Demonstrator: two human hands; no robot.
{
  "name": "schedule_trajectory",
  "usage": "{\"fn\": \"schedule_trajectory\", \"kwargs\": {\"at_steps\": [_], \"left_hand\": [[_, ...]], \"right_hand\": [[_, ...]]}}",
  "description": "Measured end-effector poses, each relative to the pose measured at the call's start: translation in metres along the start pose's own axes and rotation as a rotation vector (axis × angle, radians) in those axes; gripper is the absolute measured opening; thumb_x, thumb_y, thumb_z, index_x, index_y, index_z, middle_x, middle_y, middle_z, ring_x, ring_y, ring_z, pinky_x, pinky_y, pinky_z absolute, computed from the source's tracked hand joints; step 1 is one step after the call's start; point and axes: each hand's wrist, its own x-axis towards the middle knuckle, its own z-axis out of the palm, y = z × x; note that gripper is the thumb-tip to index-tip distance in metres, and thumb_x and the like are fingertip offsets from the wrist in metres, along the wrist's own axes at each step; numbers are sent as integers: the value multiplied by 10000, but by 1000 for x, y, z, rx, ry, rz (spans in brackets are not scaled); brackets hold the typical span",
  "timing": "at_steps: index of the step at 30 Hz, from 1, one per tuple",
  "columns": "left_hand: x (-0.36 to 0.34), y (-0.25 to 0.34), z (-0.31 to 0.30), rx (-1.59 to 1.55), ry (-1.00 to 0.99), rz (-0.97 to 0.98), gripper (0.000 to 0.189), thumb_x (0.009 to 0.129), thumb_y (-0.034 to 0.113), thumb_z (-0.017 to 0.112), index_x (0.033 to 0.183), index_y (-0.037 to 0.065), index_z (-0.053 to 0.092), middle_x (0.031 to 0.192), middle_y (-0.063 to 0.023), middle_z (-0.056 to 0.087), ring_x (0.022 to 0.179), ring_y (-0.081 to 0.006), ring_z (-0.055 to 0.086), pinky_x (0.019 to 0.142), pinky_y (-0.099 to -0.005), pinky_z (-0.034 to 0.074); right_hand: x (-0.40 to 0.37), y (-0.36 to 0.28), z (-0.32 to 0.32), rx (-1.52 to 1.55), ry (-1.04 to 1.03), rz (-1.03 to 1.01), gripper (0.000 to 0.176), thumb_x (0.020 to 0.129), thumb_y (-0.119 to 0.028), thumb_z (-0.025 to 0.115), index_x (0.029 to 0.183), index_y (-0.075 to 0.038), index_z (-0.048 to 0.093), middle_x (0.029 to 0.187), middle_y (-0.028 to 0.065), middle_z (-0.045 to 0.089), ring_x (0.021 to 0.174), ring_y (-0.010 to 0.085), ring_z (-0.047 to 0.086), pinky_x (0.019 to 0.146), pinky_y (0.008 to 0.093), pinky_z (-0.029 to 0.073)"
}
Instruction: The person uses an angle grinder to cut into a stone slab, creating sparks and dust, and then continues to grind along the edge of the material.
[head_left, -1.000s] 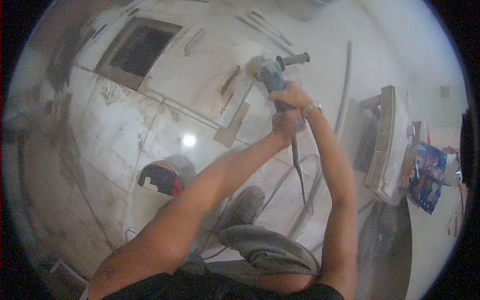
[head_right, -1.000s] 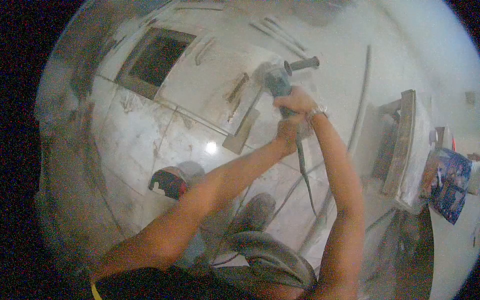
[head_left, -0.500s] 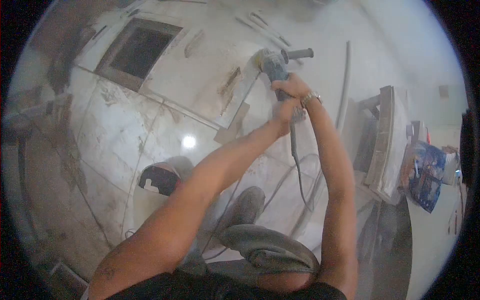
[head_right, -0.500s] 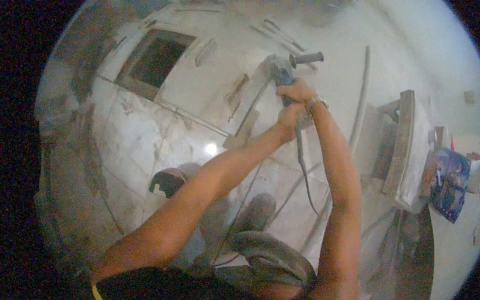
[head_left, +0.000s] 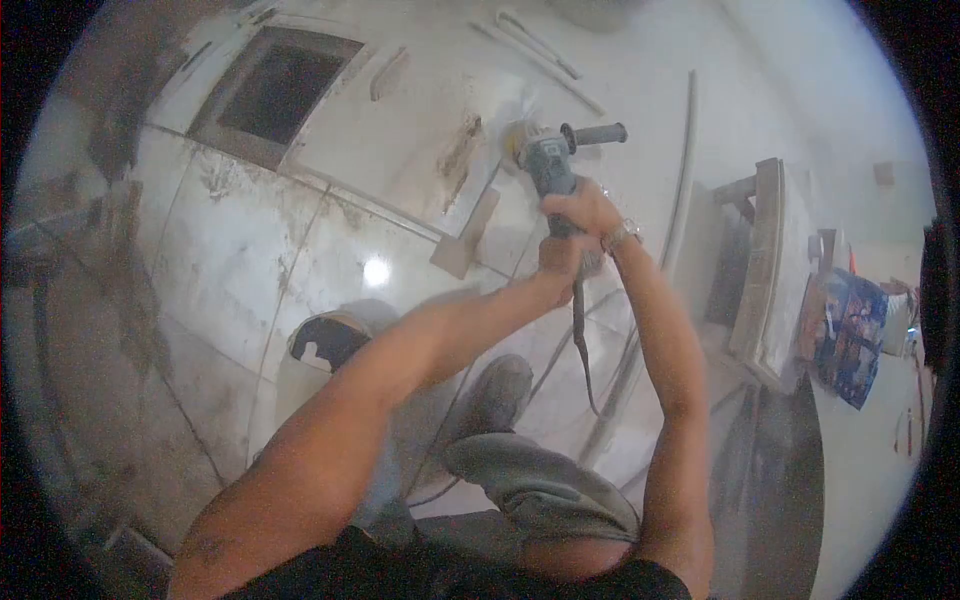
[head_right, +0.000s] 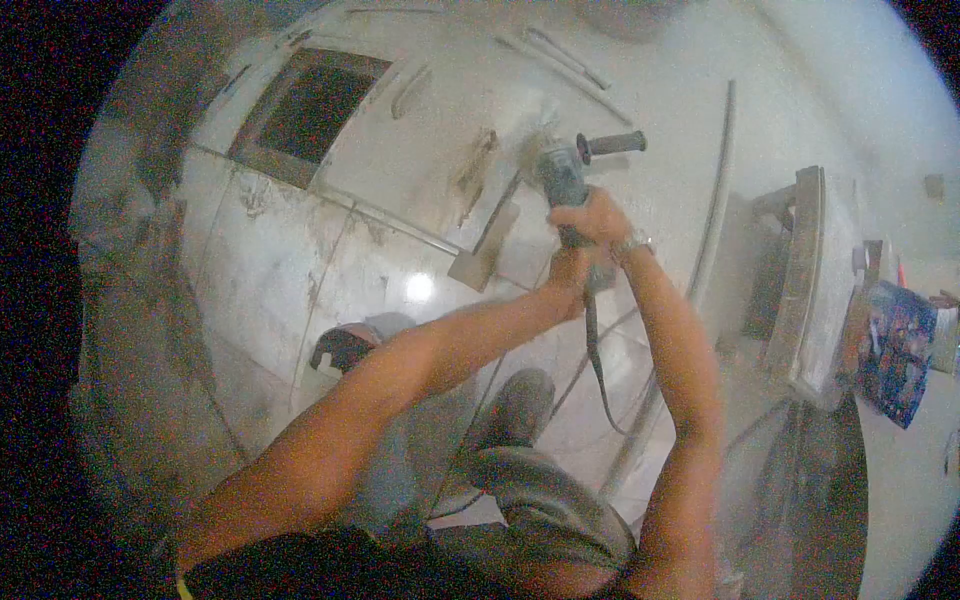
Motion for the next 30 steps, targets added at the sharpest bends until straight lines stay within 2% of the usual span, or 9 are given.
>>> {"fn": "schedule_trajectory", "kwargs": {"at_steps": [6, 9, 16, 18, 19, 21, 24, 28, 30], "left_hand": [[-69, -38, -21, -24, 123, 133, 250, 724, 131, 752, 931, 45, 641, 809, -54, 624, 698, -174, 601, 657, -307, 484], [-95, -23, -21, -15, 121, 121, 231, 730, 138, 754, 917, 57, 644, 800, -53, 630, 707, -174, 613, 650, -328, 478], [-10, -4, -26, 16, -46, 76, 229, 717, 137, 743, 902, 46, 642, 815, -64, 640, 738, -201, 648, 655, -364, 517], [28, 0, -31, 633, -234, 439, 217, 700, 150, 734, 870, 53, 641, 798, -70, 631, 717, -203, 637, 637, -369, 523], [28, 14, -20, 630, -229, 441, 217, 700, 150, 734, 870, 53, 641, 798, -70, 631, 717, -203, 637, 637, -369, 523], [27, 38, 3, 248, -126, 77, 157, 801, 224, 668, 848, 74, 655, 753, -65, 660, 719, -191, 671, 660, -365, 538], [24, 39, 9, 214, -139, -34, 163, 792, 226, 676, 818, 66, 662, 755, -67, 665, 722, -189, 672, 658, -371, 537], [-56, -3, -20, 967, -142, 393, 188, 794, 218, 715, 890, 66, 663, 789, -44, 673, 721, -173, 661, 618, -352, 519], [-101, -23, -21, 364, 16, 28, 224, 806, 180, 727, 980, 63, 651, 817, -36, 682, 758, -156, 665, 641, -331, 527]], "right_hand": [[-67, -12, 41, 99, -153, -28, 461, 664, -347, 825, 922, 0, 667, 843, 105, 702, 760, 191, 649, 735, 368, 525], [-66, 4, 62, 216, -60, -87, 505, 656, -371, 825, 942, 15, 670, 845, 108, 703, 764, 200, 655, 740, 369, 527], [-21, -9, 13, 95, -20, 3, 502, 671, -418, 774, 904, 22, 711, 840, 133, 706, 761, 216, 667, 724, 372, 532], [8, 3, 1, 88, 37, 42, 497, 674, -415, 772, 906, 21, 716, 829, 128, 707, 750, 214, 667, 709, 370, 530], [15, 0, -4, 84, 92, 87, 491, 678, -411, 770, 908, 20, 720, 818, 123, 708, 739, 212, 667, 693, 368, 528], [21, -5, -17, 141, 82, 93, 475, 694, -407, 765, 912, 13, 727, 816, 111, 710, 722, 207, 666, 671, 360, 523], [14, -8, -22, 117, 174, 146, 404, 720, -346, 764, 859, 24, 681, 775, 79, 670, 709, 169, 631, 657, 342, 519], [-76, -15, 9, 353, 36, 31, 359, 757, -231, 749, 968, 36, 635, 845, 80, 673, 737, 148, 639, 688, 331, 534], [-110, -21, 37, 429, -7, 34, 369, 764, -197, 744, 1018, 38, 616, 877, 80, 674, 764, 142, 644, 707, 328, 538]]}}
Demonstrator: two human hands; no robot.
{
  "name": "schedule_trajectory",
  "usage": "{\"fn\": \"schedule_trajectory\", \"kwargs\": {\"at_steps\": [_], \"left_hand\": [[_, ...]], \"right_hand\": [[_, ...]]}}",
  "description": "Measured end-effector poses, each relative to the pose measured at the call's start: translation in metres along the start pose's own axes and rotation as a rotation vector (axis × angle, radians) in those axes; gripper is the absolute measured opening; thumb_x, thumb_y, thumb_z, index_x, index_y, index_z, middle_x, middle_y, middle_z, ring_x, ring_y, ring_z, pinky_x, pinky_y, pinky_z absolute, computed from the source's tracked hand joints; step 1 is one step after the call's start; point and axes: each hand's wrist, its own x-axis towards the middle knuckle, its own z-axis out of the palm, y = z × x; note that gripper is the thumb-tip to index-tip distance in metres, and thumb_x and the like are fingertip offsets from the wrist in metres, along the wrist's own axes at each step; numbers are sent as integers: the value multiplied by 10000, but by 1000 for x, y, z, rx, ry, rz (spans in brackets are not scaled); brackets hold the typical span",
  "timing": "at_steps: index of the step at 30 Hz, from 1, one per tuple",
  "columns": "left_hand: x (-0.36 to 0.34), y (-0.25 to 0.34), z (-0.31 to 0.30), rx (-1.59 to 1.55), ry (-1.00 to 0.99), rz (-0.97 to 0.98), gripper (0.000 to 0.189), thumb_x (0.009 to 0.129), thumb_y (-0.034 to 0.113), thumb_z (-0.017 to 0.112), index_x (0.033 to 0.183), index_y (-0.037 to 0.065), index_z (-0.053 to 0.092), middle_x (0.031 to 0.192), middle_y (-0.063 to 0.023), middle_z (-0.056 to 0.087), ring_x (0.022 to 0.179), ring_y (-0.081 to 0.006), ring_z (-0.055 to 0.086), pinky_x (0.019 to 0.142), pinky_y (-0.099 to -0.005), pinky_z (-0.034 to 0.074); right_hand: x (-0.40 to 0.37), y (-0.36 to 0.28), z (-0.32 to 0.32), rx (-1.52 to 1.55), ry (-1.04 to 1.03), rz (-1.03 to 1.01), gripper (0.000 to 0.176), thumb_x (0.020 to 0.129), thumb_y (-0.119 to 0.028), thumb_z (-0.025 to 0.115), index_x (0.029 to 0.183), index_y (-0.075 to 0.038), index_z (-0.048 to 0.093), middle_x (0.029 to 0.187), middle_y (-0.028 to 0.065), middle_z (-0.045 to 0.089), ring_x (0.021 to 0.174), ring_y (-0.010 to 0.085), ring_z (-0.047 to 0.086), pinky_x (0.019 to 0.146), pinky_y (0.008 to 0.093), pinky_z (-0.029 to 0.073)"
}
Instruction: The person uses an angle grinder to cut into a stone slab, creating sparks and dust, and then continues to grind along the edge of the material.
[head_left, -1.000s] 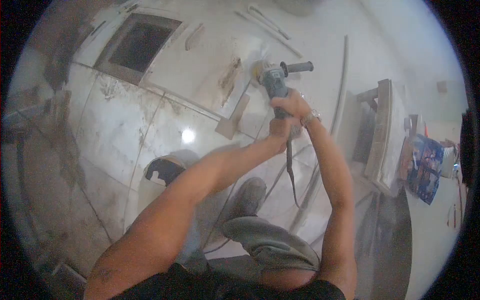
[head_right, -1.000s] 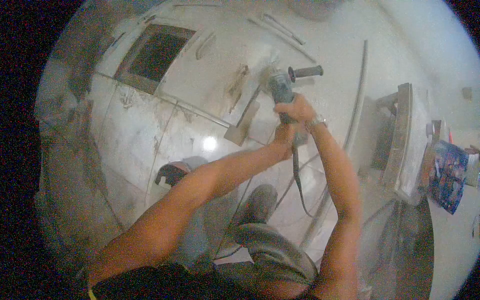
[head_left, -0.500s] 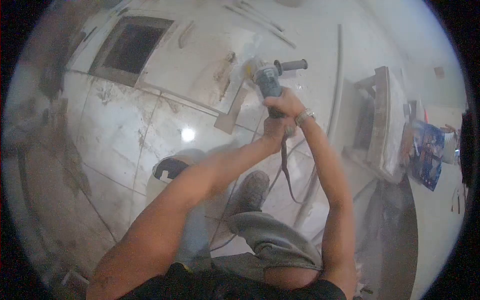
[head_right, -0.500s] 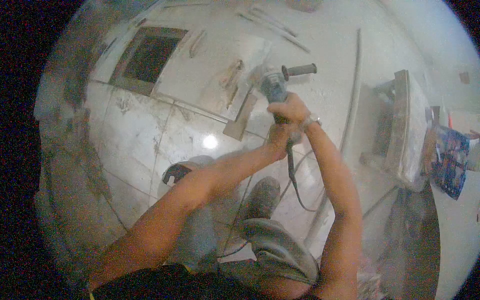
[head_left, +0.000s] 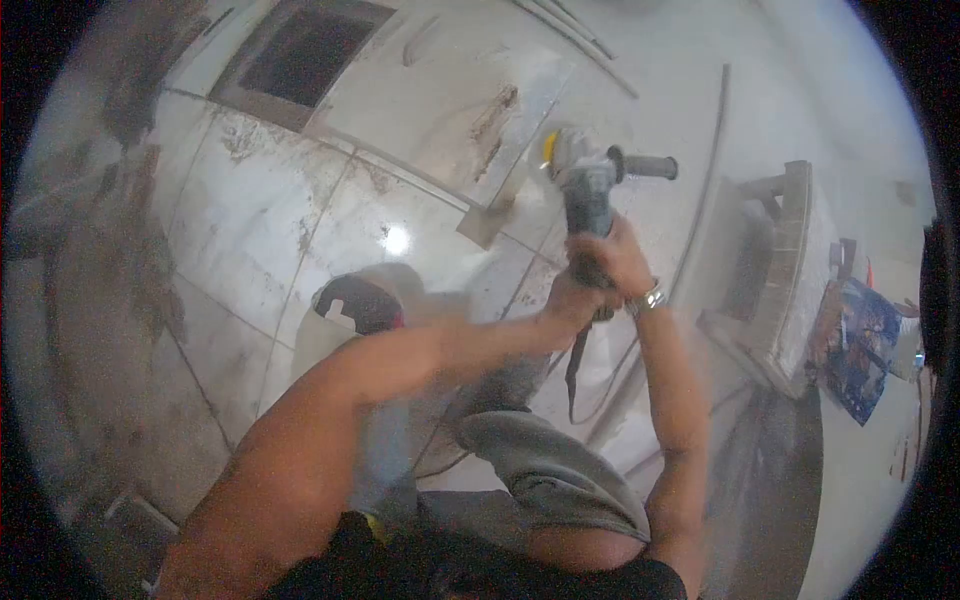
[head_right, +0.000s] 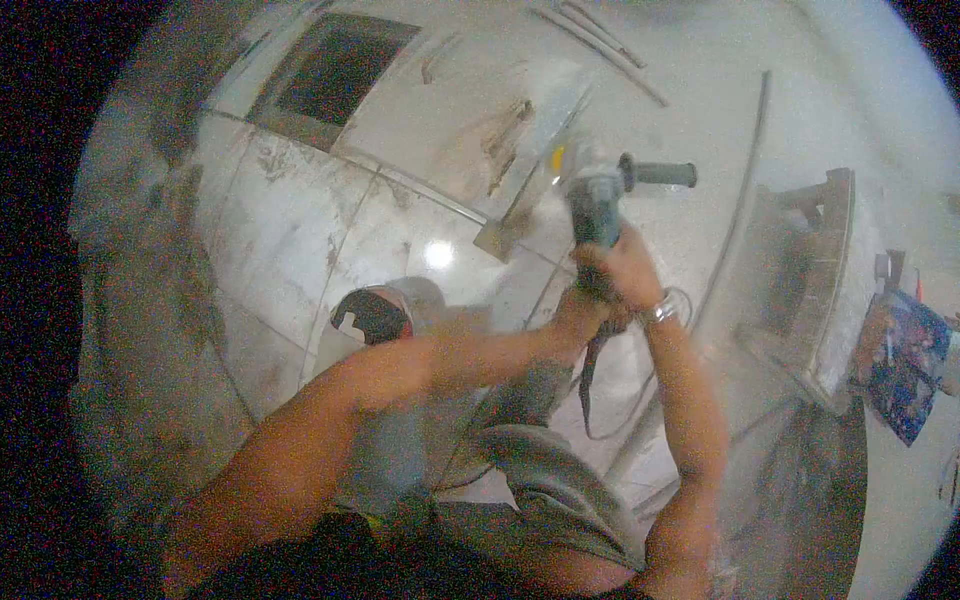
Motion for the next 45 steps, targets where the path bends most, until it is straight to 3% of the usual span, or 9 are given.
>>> {"fn": "schedule_trajectory", "kwargs": {"at_steps": [2, 6, 9, 23, 25, 28, 38, 40, 45], "left_hand": [[-23, -14, -7, 16, 50, -43, 219, 812, 165, 724, 990, 64, 646, 824, -35, 683, 759, -154, 669, 646, -322, 531], [-48, -30, -25, -64, 6, -132, 286, 826, 210, 721, 1039, 44, 627, 892, -49, 692, 786, -160, 684, 669, -304, 543], [-53, -30, -23, -31, 28, -170, 335, 837, 244, 710, 1076, 30, 613, 923, -61, 693, 828, -161, 684, 706, -302, 540], [-66, -40, -51, -279, -92, -16, 335, 879, 347, 677, 1055, 74, 592, 858, -15, 636, 772, -164, 643, 709, -306, 536], [-63, -28, -55, -195, -119, -26, 168, 805, 246, 687, 795, 114, 583, 666, 15, 553, 594, -101, 513, 560, -301, 388], [-56, -14, -47, -353, 9, 3, 165, 804, 235, 684, 792, 99, 592, 676, -2, 570, 595, -105, 531, 564, -306, 406], [10, 6, -49, -380, -107, -20, 130, 726, 138, 692, 797, 36, 657, 744, -52, 635, 665, -157, 611, 610, -306, 473], [21, 6, -47, -367, -183, -15, 216, 799, 138, 666, 986, 39, 622, 848, -82, 646, 777, -216, 662, 724, -353, 562], [-13, 15, -31, -451, 17, -8, 159, 699, 108, 711, 832, 43, 650, 780, -48, 638, 692, -153, 608, 620, -308, 468]], "right_hand": [[-16, 13, 26, -27, -22, -39, 559, 699, -287, 781, 1116, 32, 588, 945, 121, 696, 824, 224, 665, 782, 376, 543], [-22, 23, 42, -205, -86, 65, 618, 651, -308, 809, 1106, 39, 576, 968, 186, 699, 880, 296, 685, 811, 402, 540], [-23, 22, 45, -318, -102, 54, 513, 704, -215, 801, 1094, 31, 576, 934, 82, 673, 813, 175, 628, 773, 334, 529], [-29, 5, 79, -489, -88, -32, 517, 700, -310, 793, 1029, 33, 589, 863, 137, 678, 795, 229, 656, 766, 369, 529], [-21, 2, 79, -523, -80, -7, 512, 699, -309, 791, 1023, 35, 593, 862, 137, 680, 794, 229, 658, 767, 370, 528], [-9, -3, 74, -505, -93, -36, 509, 698, -311, 791, 1015, 41, 603, 850, 137, 680, 786, 230, 660, 763, 367, 527], [39, -21, 44, -363, -24, 28, 452, 715, -320, 766, 957, 38, 634, 816, 80, 667, 715, 159, 619, 677, 329, 513], [40, -24, 40, -346, -3, 25, 445, 715, -321, 766, 955, 31, 637, 811, 73, 665, 707, 146, 614, 661, 325, 510], [32, -18, 46, -434, -92, 13, 459, 714, -327, 766, 960, 36, 633, 822, 84, 670, 731, 157, 620, 701, 323, 515]]}}
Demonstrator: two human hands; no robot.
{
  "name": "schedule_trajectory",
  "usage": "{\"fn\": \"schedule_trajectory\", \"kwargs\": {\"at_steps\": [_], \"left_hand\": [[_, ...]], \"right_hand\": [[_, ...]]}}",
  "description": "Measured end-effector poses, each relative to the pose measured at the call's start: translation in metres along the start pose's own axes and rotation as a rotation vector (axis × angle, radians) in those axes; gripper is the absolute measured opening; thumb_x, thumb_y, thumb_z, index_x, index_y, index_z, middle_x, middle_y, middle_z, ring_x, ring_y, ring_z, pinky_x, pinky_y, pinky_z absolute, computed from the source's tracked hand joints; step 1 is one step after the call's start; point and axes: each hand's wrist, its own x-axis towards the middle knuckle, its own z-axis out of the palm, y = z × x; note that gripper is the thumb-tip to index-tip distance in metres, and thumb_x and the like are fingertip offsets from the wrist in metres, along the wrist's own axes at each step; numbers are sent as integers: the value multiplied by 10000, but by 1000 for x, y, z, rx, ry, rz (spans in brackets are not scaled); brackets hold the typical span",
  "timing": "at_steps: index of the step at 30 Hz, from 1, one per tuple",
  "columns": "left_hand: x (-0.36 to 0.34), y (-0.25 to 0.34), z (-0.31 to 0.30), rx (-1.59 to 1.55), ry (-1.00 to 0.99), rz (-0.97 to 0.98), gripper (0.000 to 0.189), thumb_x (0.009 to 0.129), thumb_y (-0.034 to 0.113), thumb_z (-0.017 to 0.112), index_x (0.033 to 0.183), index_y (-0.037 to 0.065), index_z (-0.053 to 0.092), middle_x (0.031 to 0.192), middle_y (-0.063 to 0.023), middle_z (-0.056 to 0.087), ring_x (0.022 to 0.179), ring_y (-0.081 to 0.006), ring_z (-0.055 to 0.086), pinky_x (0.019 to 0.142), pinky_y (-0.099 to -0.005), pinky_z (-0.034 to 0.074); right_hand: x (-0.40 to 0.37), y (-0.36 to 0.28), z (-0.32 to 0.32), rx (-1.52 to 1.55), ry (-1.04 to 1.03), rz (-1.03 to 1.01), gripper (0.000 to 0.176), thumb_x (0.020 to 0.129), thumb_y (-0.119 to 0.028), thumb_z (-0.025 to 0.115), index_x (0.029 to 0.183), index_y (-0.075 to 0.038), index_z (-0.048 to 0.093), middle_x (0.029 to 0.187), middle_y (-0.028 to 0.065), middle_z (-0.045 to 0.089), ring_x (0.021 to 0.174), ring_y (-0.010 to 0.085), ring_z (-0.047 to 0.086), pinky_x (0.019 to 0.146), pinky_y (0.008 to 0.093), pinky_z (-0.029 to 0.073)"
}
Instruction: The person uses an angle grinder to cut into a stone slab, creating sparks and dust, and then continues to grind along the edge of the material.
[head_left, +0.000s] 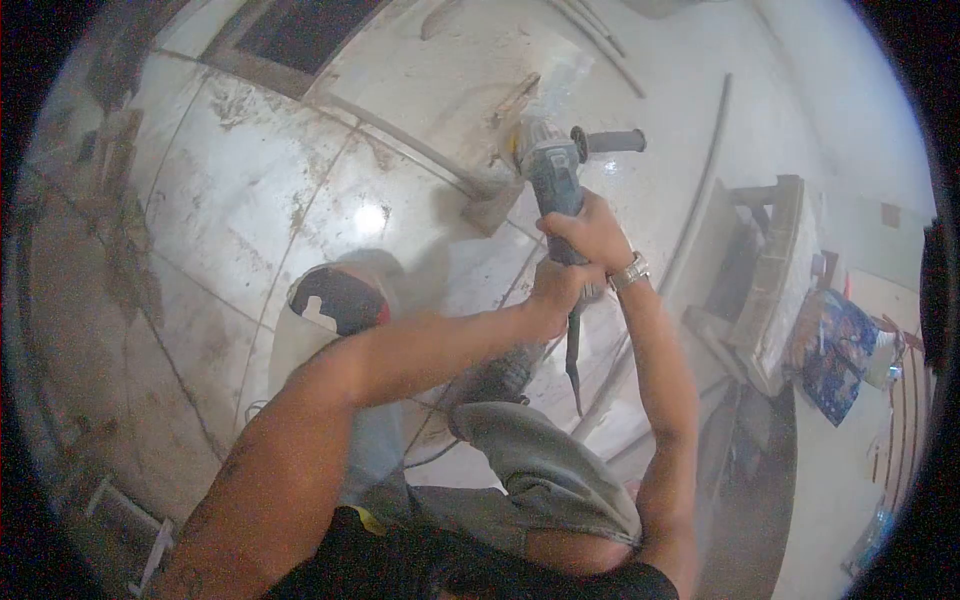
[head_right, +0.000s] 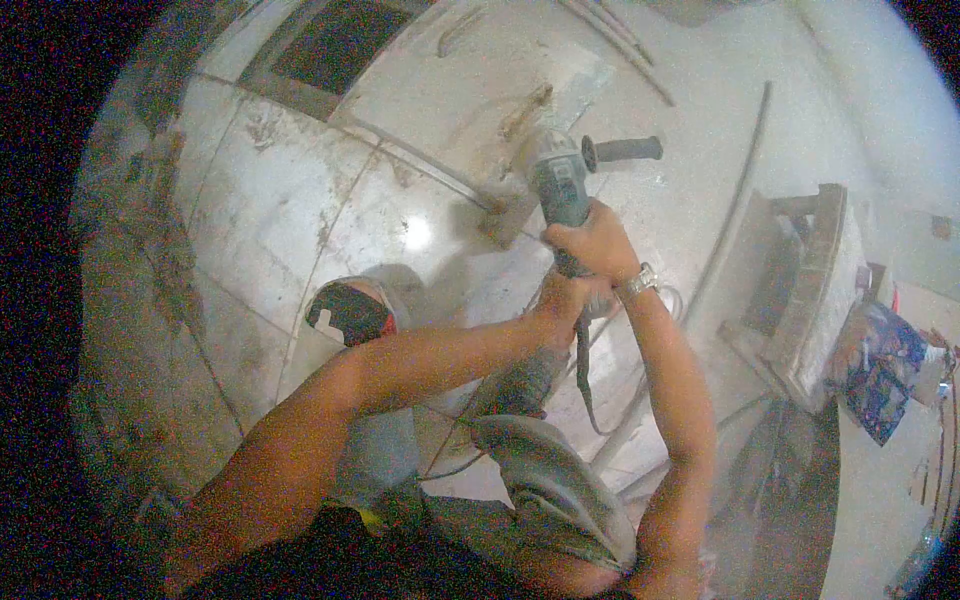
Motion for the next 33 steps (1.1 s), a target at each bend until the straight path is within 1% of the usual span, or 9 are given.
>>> {"fn": "schedule_trajectory", "kwargs": {"at_steps": [14, 16, 18, 20, 22, 24, 28, 31, 33], "left_hand": [[8, 7, -5, -5, -22, 76, 120, 708, 114, 700, 798, 66, 636, 741, -23, 616, 658, -150, 591, 617, -314, 470], [31, 6, -10, 71, -97, -10, 211, 796, 195, 666, 955, 61, 631, 870, -64, 654, 757, -210, 658, 700, -358, 548], [50, 20, -12, 113, -125, -63, 199, 788, 186, 668, 935, 54, 643, 844, -66, 651, 745, -217, 656, 692, -354, 546], [57, 27, -8, 156, -148, -120, 188, 780, 177, 669, 915, 48, 655, 817, -68, 648, 734, -224, 655, 685, -350, 544], [61, 26, -8, 84, -175, -175, 124, 687, 122, 724, 765, 56, 655, 776, -73, 649, 698, -173, 626, 641, -316, 497], [46, 13, -5, 176, -111, -133, 132, 697, 115, 723, 795, 57, 655, 774, -62, 647, 693, -166, 622, 629, -310, 491], [5, -21, 1, 349, 27, 38, 247, 762, 141, 713, 973, 42, 630, 814, -57, 653, 720, -182, 638, 655, -320, 507], [-10, -34, -6, 199, 31, -67, 202, 756, 136, 731, 916, 76, 623, 788, -28, 641, 685, -131, 607, 596, -305, 454], [-14, -43, -9, 125, 36, -124, 184, 753, 134, 739, 888, 93, 619, 775, -14, 635, 668, -106, 591, 566, -298, 427]], "right_hand": [[11, -1, -3, 19, 3, -3, 463, 709, -342, 756, 941, 44, 650, 784, 99, 670, 690, 190, 621, 674, 342, 511], [25, 1, -10, 6, 0, -2, 456, 707, -351, 756, 917, 42, 659, 771, 100, 670, 677, 190, 621, 658, 343, 507], [38, 6, -15, -7, 109, -7, 446, 695, -368, 756, 842, 46, 677, 748, 175, 697, 697, 293, 687, 691, 402, 535], [42, 8, -21, 26, 135, 32, 445, 696, -369, 754, 844, 44, 678, 752, 170, 698, 700, 278, 685, 693, 398, 534], [35, 3, -22, 56, 162, 68, 444, 696, -370, 752, 847, 42, 679, 756, 165, 698, 704, 263, 683, 695, 395, 533], [10, 2, -20, 52, 218, 42, 478, 706, -358, 754, 934, 51, 659, 769, 106, 672, 684, 189, 624, 673, 353, 520], [-18, 24, -7, 67, 127, -33, 485, 709, -333, 759, 975, 54, 635, 808, 115, 674, 714, 193, 632, 699, 359, 525], [-30, 33, 10, 114, 41, -7, 556, 646, -322, 796, 1009, 56, 609, 854, 193, 700, 796, 295, 693, 781, 390, 540], [-35, 33, 12, 114, 17, 8, 515, 671, -280, 786, 1025, 44, 601, 860, 144, 680, 793, 243, 661, 775, 368, 533]]}}
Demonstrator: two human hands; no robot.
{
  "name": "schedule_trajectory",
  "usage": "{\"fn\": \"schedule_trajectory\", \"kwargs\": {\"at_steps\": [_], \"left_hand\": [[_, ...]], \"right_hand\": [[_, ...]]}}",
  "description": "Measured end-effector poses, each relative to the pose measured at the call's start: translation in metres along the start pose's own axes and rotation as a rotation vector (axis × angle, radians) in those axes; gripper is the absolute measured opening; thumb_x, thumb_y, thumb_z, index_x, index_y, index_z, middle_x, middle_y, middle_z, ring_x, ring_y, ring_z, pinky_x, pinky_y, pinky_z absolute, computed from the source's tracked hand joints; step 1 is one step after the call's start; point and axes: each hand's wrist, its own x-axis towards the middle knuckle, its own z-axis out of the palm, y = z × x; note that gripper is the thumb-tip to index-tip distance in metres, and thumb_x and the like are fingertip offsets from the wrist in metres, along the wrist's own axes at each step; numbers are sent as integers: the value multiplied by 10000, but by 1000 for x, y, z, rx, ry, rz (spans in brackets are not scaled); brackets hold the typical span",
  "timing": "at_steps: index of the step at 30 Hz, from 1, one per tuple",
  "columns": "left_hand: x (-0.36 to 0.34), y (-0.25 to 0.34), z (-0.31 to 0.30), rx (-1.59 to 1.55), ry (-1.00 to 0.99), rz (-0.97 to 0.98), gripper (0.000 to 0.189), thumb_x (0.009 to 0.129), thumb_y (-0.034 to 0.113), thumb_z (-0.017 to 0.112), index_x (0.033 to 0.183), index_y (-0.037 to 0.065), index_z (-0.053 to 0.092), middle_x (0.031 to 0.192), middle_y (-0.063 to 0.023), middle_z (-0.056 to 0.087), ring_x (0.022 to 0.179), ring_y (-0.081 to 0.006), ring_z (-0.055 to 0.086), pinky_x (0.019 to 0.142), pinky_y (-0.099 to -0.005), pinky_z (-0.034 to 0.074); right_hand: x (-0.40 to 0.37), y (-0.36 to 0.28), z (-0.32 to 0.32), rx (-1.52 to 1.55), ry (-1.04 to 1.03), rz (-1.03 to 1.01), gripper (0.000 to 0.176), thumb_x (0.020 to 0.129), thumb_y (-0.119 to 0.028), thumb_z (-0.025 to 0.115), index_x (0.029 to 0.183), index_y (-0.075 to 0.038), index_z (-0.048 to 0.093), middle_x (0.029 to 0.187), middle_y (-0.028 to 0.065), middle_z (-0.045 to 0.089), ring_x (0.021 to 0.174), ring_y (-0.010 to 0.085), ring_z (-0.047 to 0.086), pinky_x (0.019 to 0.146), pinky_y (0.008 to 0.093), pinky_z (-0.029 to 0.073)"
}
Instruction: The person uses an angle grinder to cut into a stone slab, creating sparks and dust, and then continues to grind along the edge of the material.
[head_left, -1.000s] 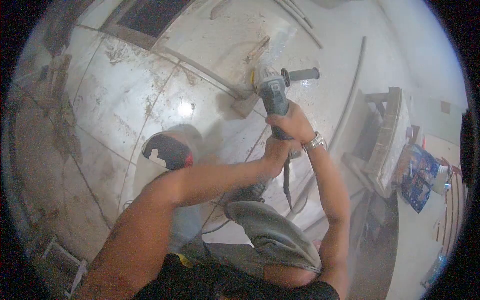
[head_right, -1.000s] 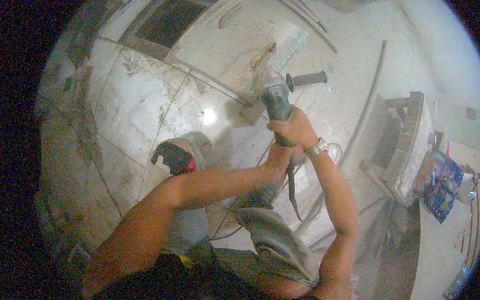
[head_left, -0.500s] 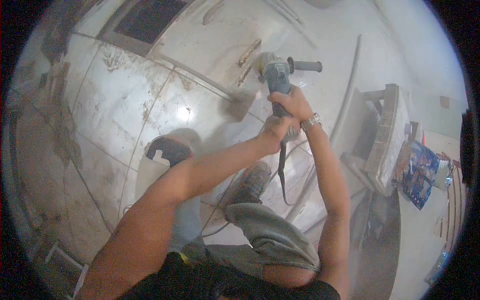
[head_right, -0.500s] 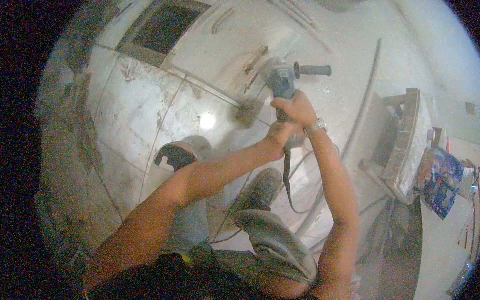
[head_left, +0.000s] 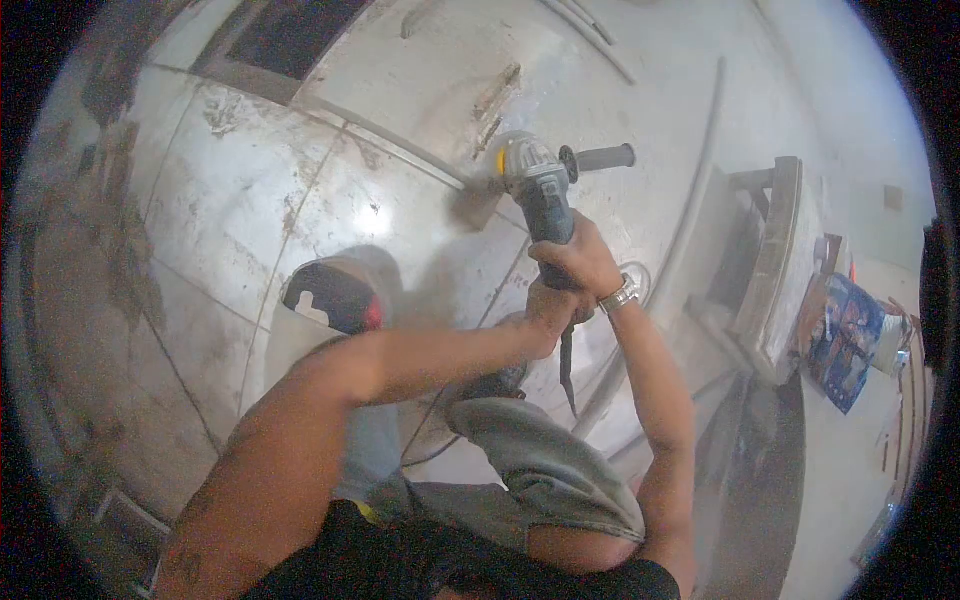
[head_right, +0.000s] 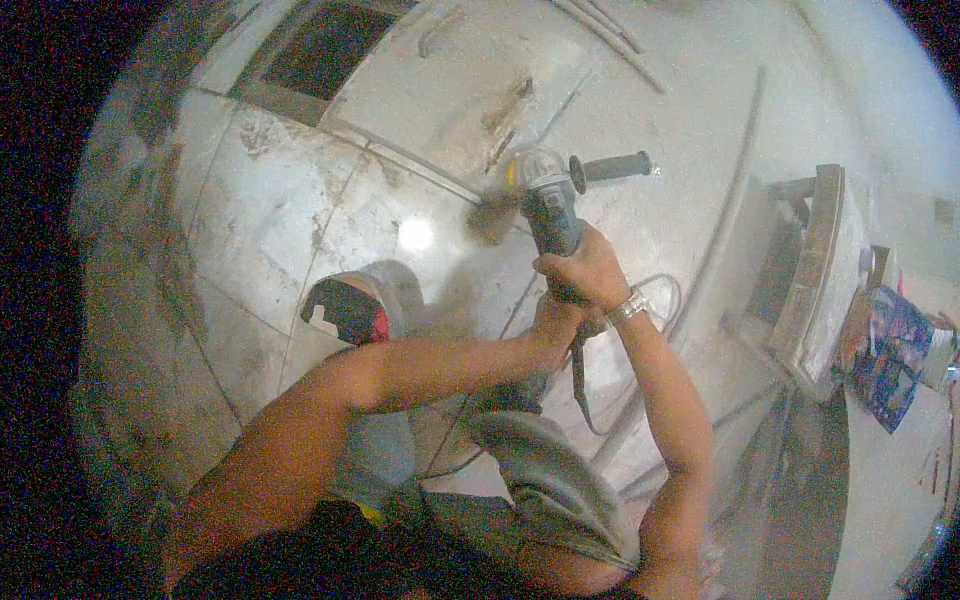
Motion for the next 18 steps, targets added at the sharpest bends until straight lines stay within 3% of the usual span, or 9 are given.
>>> {"fn": "schedule_trajectory", "kwargs": {"at_steps": [3, 5, 7, 8, 11, 12, 14, 17, 18], "left_hand": [[3, -14, -8, 39, 87, 89, 138, 795, 144, 703, 892, 88, 622, 756, -12, 636, 646, -108, 587, 554, -283, 417], [-3, -20, -21, 205, -5, -11, 362, 886, 373, 669, 1033, 49, 600, 859, -49, 669, 777, -173, 664, 708, -316, 531], [-34, -4, -18, 352, -23, 83, 397, 895, 400, 655, 1051, 39, 598, 880, -58, 677, 798, -178, 671, 729, -324, 537], [-44, 3, -16, 502, -46, 175, 433, 903, 426, 641, 1069, 29, 597, 902, -66, 685, 820, -182, 678, 750, -332, 543], [-28, -12, -23, 307, -4, 56, 398, 904, 382, 638, 1078, 26, 607, 939, -84, 692, 871, -185, 686, 785, -342, 550], [-27, -8, -23, 307, -3, 54, 398, 904, 382, 638, 1078, 26, 607, 939, -84, 692, 871, -185, 686, 785, -342, 550], [-23, 2, -24, 422, -85, 37, 369, 910, 360, 633, 1056, 21, 619, 957, -90, 692, 895, -182, 685, 790, -339, 551], [-29, -14, -34, 604, -73, 107, 352, 925, 361, 619, 1019, 22, 624, 935, -79, 677, 889, -163, 674, 756, -323, 550], [-31, -19, -36, 605, -74, 109, 352, 925, 361, 619, 1019, 22, 624, 935, -79, 677, 889, -163, 674, 756, -323, 550]], "right_hand": [[-4, -1, 9, -9, -33, 24, 474, 697, -241, 775, 1040, 31, 594, 867, 98, 661, 796, 190, 630, 772, 349, 525], [-9, 2, 13, -11, -49, 41, 472, 698, -244, 775, 1038, 30, 595, 867, 100, 662, 803, 189, 630, 775, 352, 524], [-14, 3, 18, -94, -66, 17, 584, 639, -349, 814, 1027, 38, 609, 927, 212, 696, 852, 346, 690, 795, 404, 539], [-15, 3, 20, -98, -67, 15, 584, 639, -349, 814, 1027, 38, 609, 927, 212, 696, 852, 346, 690, 795, 404, 539], [-13, 4, 25, -36, -61, -57, 583, 637, -339, 819, 1037, 30, 611, 926, 210, 697, 862, 357, 688, 805, 407, 536], [-9, 4, 23, -49, -50, 47, 582, 636, -332, 822, 1048, 22, 613, 935, 201, 700, 882, 347, 689, 816, 405, 532], [-9, 1, 23, -63, -37, 154, 582, 635, -325, 825, 1059, 14, 616, 945, 193, 702, 901, 336, 689, 826, 403, 529], [-20, -2, 29, -30, -83, 128, 595, 634, -317, 825, 1087, 11, 620, 972, 181, 705, 941, 314, 687, 848, 403, 524], [-25, -2, 34, 20, -97, 2, 530, 674, -271, 796, 1076, 21, 611, 952, 136, 688, 902, 239, 658, 831, 370, 522]]}}
